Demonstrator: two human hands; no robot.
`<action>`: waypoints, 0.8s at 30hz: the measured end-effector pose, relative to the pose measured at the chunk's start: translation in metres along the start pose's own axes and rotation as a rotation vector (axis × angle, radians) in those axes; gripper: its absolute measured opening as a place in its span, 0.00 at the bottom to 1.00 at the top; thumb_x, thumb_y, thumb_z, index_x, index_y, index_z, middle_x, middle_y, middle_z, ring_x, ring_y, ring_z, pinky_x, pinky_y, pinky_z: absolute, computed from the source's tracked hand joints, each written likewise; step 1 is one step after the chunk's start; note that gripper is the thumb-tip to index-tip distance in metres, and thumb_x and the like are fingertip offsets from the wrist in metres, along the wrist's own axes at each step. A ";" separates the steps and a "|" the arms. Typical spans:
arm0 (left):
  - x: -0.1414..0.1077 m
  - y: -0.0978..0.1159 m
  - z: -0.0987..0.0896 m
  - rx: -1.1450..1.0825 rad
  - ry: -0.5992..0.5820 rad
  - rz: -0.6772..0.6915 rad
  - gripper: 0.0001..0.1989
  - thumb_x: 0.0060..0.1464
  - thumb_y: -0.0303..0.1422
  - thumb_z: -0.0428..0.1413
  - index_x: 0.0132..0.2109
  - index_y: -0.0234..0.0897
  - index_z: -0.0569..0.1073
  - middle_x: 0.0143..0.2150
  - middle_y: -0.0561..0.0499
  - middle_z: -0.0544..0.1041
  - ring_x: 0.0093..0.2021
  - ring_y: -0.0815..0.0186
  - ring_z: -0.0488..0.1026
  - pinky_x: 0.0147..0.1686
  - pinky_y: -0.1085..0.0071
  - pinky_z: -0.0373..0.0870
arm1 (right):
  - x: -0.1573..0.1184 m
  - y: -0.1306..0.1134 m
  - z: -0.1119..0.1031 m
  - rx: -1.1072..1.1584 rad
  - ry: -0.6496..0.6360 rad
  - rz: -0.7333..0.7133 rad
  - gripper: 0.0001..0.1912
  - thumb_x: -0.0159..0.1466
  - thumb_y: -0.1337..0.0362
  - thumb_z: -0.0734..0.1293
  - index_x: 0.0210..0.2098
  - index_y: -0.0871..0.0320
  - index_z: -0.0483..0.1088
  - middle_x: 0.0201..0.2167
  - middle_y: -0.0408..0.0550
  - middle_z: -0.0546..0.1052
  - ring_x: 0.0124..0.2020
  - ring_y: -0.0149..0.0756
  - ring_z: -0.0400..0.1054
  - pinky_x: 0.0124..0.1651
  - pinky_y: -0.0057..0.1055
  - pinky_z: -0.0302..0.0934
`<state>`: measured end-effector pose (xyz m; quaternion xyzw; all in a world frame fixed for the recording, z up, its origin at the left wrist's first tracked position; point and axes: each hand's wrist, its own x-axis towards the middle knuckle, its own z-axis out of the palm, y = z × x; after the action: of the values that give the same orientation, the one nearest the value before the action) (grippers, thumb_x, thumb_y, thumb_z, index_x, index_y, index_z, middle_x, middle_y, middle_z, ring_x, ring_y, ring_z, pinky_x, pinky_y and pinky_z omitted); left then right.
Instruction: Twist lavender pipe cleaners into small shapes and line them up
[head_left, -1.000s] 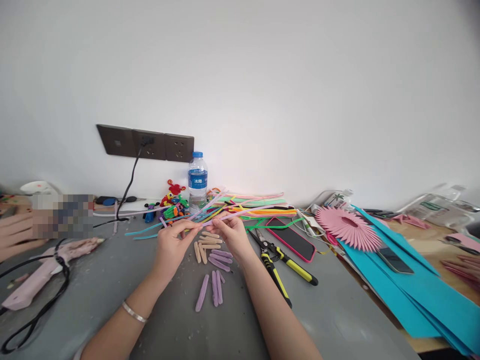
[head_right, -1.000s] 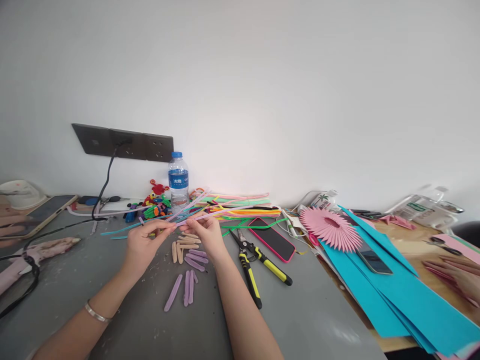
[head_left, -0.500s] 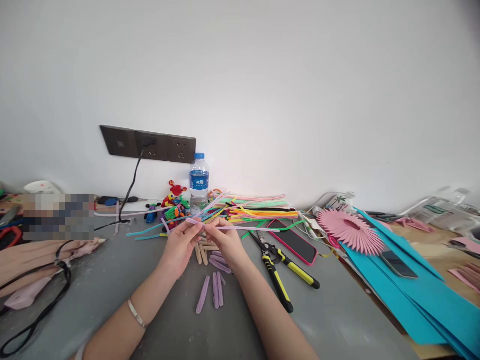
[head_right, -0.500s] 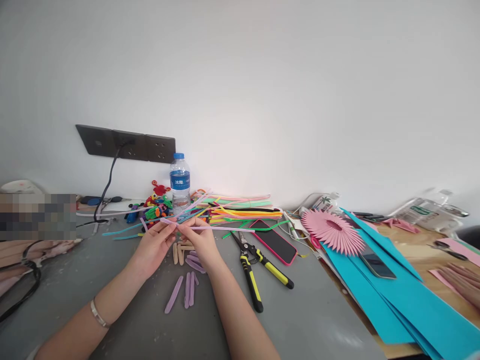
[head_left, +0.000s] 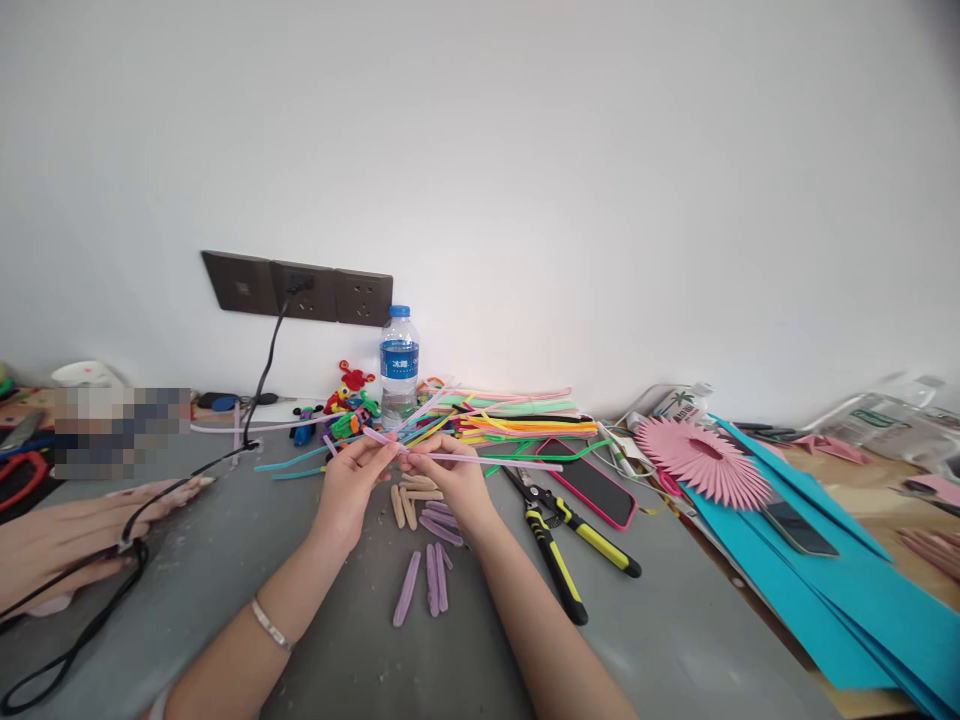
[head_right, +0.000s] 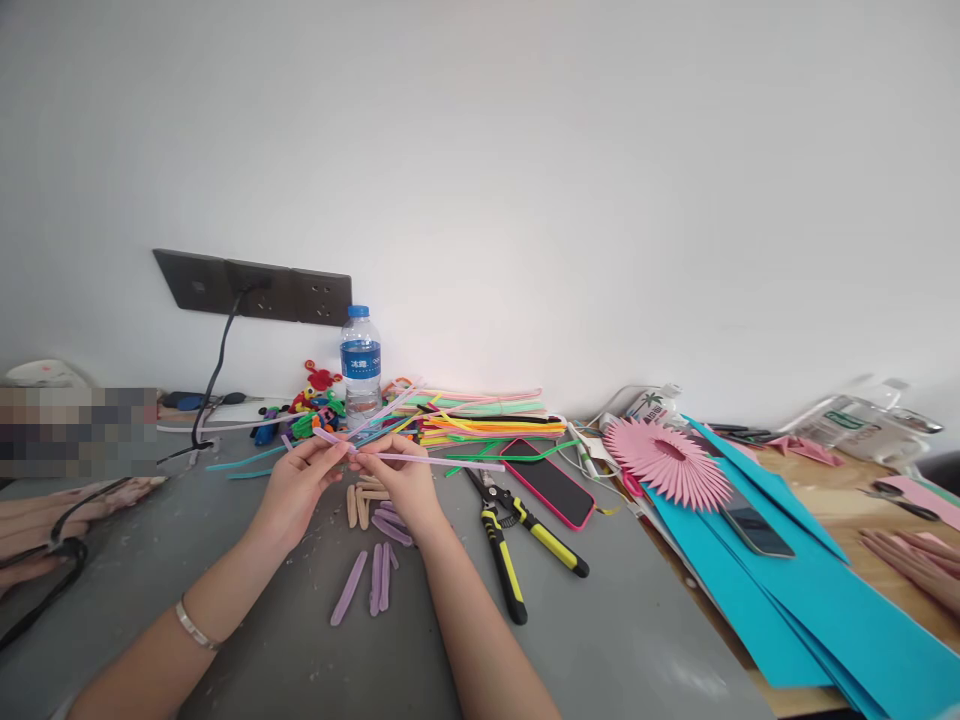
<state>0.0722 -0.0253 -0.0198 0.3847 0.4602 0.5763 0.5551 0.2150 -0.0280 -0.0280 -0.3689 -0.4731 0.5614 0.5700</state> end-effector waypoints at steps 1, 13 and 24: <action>0.000 -0.001 0.000 0.013 0.000 0.002 0.20 0.35 0.43 0.69 0.33 0.34 0.80 0.33 0.45 0.79 0.30 0.65 0.73 0.25 0.75 0.68 | 0.000 0.000 0.000 -0.004 0.003 -0.001 0.11 0.50 0.58 0.76 0.26 0.57 0.73 0.26 0.46 0.80 0.30 0.36 0.75 0.38 0.33 0.70; 0.005 0.004 -0.006 0.117 -0.107 0.013 0.17 0.34 0.41 0.69 0.32 0.35 0.80 0.39 0.42 0.82 0.39 0.56 0.77 0.36 0.65 0.72 | 0.002 -0.008 -0.012 0.002 -0.090 -0.007 0.12 0.52 0.57 0.75 0.29 0.57 0.73 0.26 0.45 0.79 0.28 0.35 0.74 0.35 0.32 0.69; 0.001 0.011 -0.006 0.340 -0.389 0.031 0.13 0.39 0.38 0.66 0.25 0.37 0.70 0.25 0.52 0.78 0.28 0.62 0.75 0.31 0.69 0.70 | 0.000 -0.022 -0.022 -0.176 -0.212 -0.064 0.07 0.51 0.60 0.75 0.26 0.57 0.76 0.25 0.43 0.76 0.27 0.32 0.68 0.33 0.29 0.65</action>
<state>0.0634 -0.0247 -0.0105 0.5831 0.4290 0.4144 0.5515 0.2427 -0.0273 -0.0130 -0.3408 -0.5897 0.5349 0.5000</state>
